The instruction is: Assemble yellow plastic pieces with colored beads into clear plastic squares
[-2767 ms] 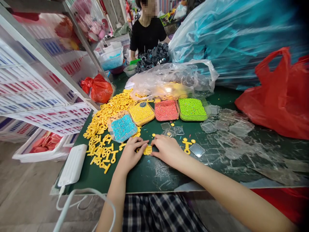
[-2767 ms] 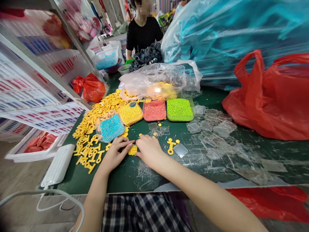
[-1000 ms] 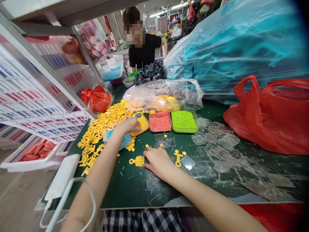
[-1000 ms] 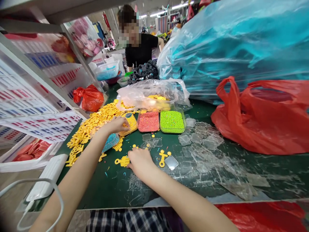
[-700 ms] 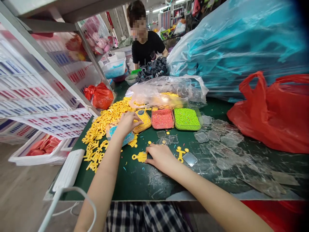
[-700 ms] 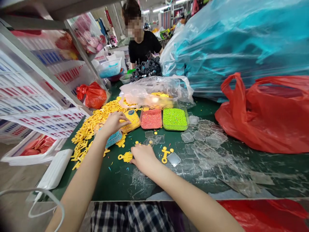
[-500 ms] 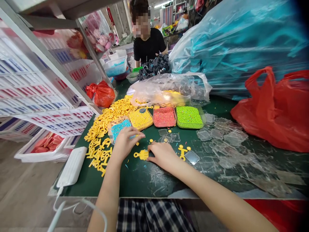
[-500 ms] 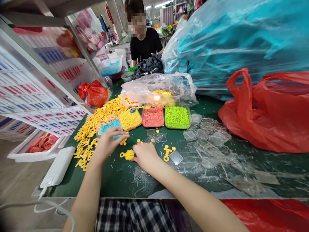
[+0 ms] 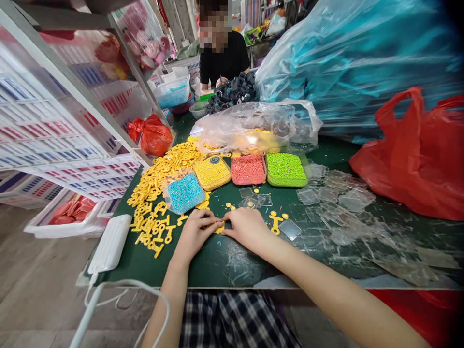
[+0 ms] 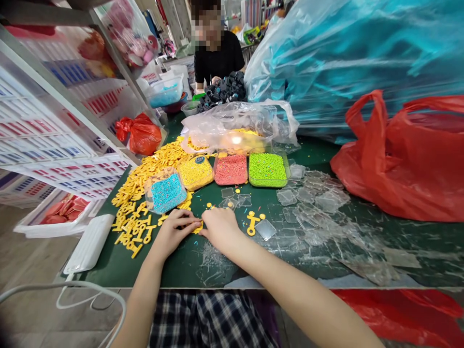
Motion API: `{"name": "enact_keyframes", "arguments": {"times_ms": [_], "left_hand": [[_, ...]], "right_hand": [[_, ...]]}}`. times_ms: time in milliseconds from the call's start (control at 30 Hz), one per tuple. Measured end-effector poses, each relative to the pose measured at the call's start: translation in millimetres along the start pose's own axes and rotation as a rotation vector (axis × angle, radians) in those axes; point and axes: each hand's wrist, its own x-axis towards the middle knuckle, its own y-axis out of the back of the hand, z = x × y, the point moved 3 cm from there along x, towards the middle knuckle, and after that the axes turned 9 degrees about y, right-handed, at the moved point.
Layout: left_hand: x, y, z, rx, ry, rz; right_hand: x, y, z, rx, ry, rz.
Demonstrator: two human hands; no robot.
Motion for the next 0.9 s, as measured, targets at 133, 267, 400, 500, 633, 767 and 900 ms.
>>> {"name": "enact_keyframes", "arguments": {"times_ms": [133,267,400,500,633,767,900], "left_hand": [[-2.2,-1.5,-2.3,-0.013,-0.010,-0.030],[-2.7,-2.3,-2.2,-0.012,0.000,-0.044],[-2.4,-2.8,-1.8,0.010,-0.002,-0.071],[-1.8,-0.5,-3.4,0.007,0.003,-0.034],[-1.9,-0.1,-4.0,0.034,-0.013,-0.017],[-3.2,-3.8,-0.5,0.107,-0.036,-0.063],[-4.1,-1.3,2.9,0.097,-0.060,-0.016]], "right_hand": [[-4.9,4.1,-6.3,-0.056,-0.005,-0.016],[-7.3,6.7,-8.9,-0.066,-0.010,-0.037],[-6.5,7.3,-9.1,-0.065,-0.014,-0.052],[-6.1,7.3,-8.9,-0.073,-0.015,-0.052],[-6.6,6.4,-8.6,-0.073,-0.007,-0.037],[-6.1,4.9,-7.8,-0.060,0.005,-0.013],[-6.0,4.5,-7.7,-0.063,0.015,-0.011]]}}
